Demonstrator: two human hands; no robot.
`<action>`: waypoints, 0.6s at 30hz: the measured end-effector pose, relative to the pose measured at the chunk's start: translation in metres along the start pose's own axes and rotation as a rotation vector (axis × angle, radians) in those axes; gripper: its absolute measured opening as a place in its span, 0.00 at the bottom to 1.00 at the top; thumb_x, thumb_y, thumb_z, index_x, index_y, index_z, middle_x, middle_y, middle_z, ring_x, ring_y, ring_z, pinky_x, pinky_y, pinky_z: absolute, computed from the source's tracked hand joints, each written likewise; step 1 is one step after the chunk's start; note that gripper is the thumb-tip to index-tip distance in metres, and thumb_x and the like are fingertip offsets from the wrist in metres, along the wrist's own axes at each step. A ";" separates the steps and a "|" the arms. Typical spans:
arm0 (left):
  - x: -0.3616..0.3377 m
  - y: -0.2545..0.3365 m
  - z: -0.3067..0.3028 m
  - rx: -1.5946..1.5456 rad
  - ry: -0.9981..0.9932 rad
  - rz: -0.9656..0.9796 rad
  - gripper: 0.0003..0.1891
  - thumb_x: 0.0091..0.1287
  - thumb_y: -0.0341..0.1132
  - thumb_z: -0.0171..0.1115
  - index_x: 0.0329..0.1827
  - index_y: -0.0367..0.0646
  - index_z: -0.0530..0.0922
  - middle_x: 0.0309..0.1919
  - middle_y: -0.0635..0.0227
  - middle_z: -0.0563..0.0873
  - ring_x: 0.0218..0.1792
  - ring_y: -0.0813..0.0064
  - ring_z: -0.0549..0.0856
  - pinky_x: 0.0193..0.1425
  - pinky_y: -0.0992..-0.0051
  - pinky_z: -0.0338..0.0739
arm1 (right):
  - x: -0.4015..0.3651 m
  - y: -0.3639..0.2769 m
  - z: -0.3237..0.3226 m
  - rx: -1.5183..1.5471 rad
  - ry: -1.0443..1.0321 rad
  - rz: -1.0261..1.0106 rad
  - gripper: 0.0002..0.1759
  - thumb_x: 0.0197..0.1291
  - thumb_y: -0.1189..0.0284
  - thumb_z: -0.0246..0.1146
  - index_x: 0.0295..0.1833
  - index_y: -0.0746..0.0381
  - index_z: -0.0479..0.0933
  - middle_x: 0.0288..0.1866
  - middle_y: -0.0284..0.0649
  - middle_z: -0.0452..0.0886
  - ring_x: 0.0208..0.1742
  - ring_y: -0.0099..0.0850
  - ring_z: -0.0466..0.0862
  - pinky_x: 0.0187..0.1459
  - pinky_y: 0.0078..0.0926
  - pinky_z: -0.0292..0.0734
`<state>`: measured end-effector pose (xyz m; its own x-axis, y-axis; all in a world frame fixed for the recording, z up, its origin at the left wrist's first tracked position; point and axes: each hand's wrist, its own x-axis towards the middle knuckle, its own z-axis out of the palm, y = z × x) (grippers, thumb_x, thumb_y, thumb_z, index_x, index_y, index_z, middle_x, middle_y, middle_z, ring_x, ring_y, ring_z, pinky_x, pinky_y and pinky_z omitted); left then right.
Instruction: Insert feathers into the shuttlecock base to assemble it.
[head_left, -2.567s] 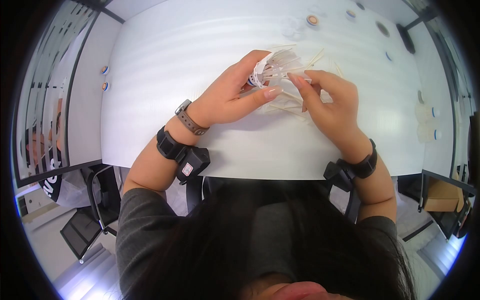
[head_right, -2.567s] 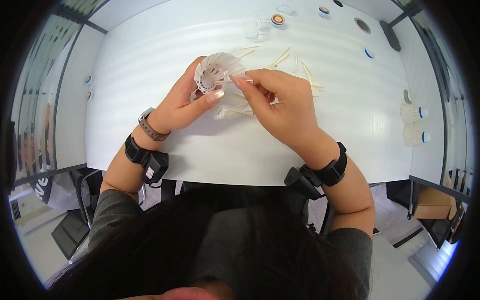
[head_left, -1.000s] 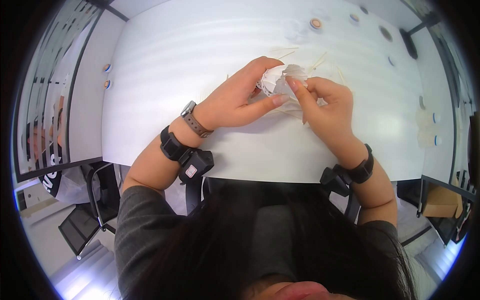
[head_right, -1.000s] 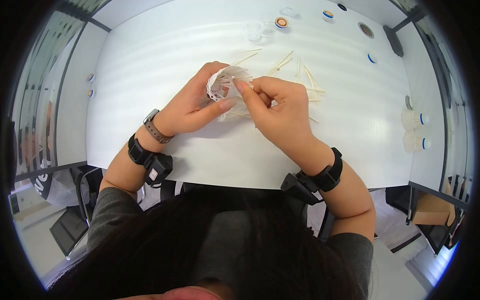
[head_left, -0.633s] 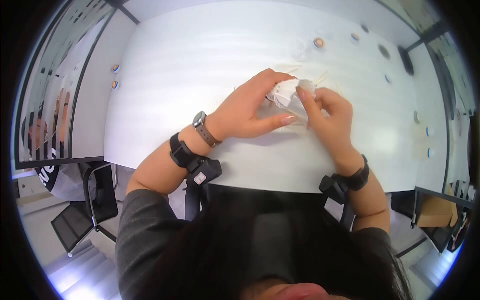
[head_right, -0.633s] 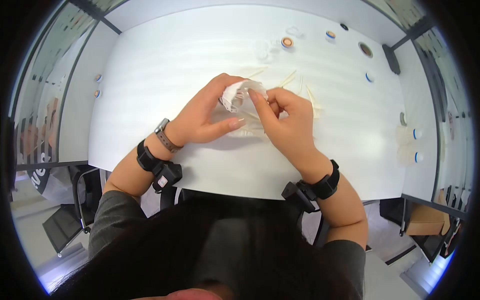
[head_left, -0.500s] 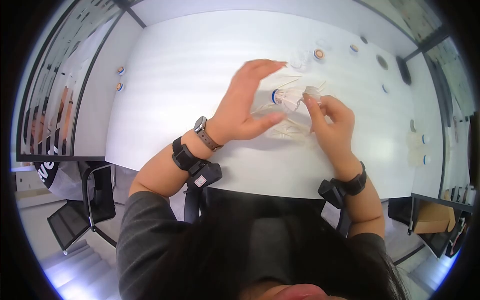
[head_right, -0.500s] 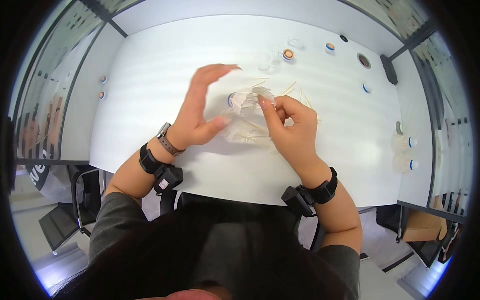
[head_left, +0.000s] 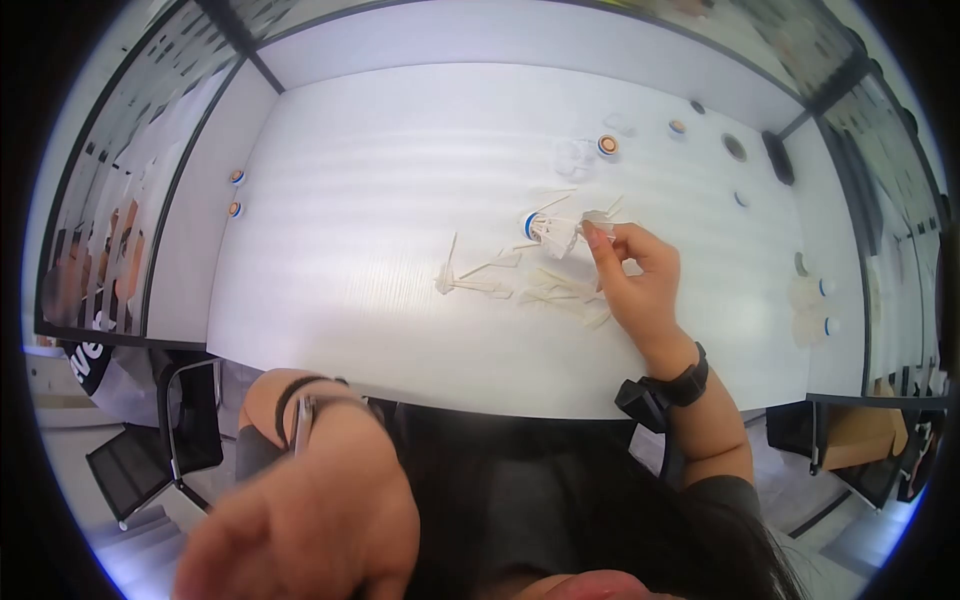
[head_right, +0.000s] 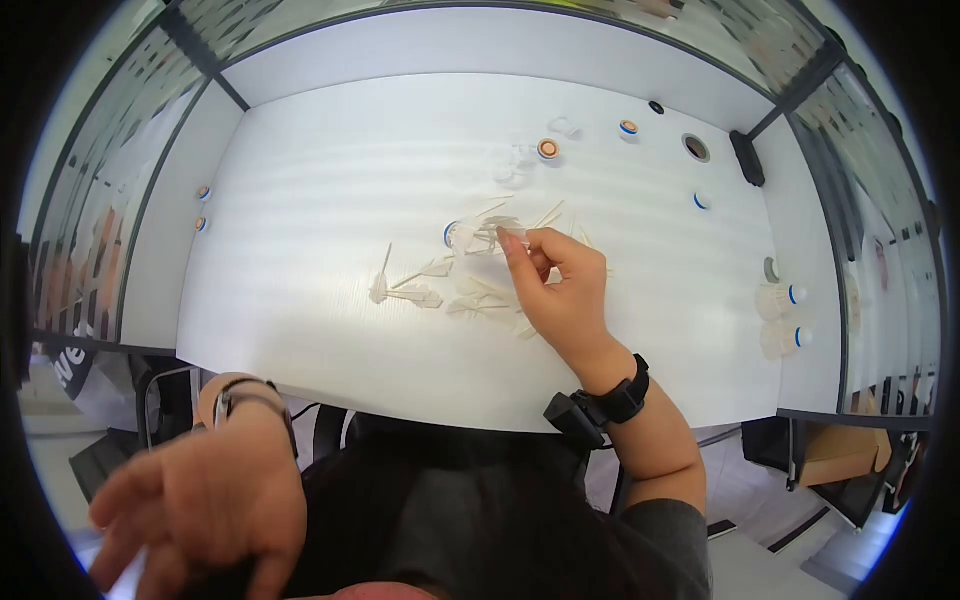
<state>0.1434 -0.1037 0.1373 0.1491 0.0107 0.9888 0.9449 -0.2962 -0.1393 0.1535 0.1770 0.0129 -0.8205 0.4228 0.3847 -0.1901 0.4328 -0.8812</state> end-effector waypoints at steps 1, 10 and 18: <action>0.004 0.003 0.013 0.041 0.069 0.015 0.32 0.76 0.46 0.48 0.82 0.53 0.53 0.83 0.69 0.48 0.83 0.75 0.44 0.85 0.60 0.37 | 0.000 0.001 0.001 0.003 0.002 -0.003 0.11 0.64 0.75 0.68 0.29 0.68 0.79 0.15 0.28 0.72 0.18 0.13 0.66 0.23 0.16 0.60; 0.026 0.026 0.046 -0.169 0.345 -0.046 0.31 0.76 0.41 0.48 0.79 0.41 0.57 0.82 0.54 0.49 0.83 0.65 0.47 0.84 0.52 0.33 | 0.002 0.003 0.000 -0.032 -0.009 -0.034 0.10 0.64 0.75 0.68 0.30 0.67 0.79 0.15 0.29 0.71 0.18 0.13 0.66 0.22 0.16 0.59; 0.017 -0.002 0.061 -0.197 0.561 0.024 0.25 0.73 0.39 0.54 0.73 0.46 0.69 0.75 0.65 0.69 0.79 0.69 0.59 0.84 0.51 0.37 | -0.001 0.007 0.001 -0.029 -0.023 -0.046 0.11 0.64 0.75 0.68 0.29 0.67 0.78 0.14 0.28 0.70 0.17 0.13 0.65 0.22 0.16 0.58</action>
<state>0.1614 -0.0450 0.1509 -0.0579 -0.4886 0.8706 0.8634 -0.4623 -0.2020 0.1522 0.1792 0.0058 -0.8234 0.3842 0.4176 -0.2119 0.4745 -0.8544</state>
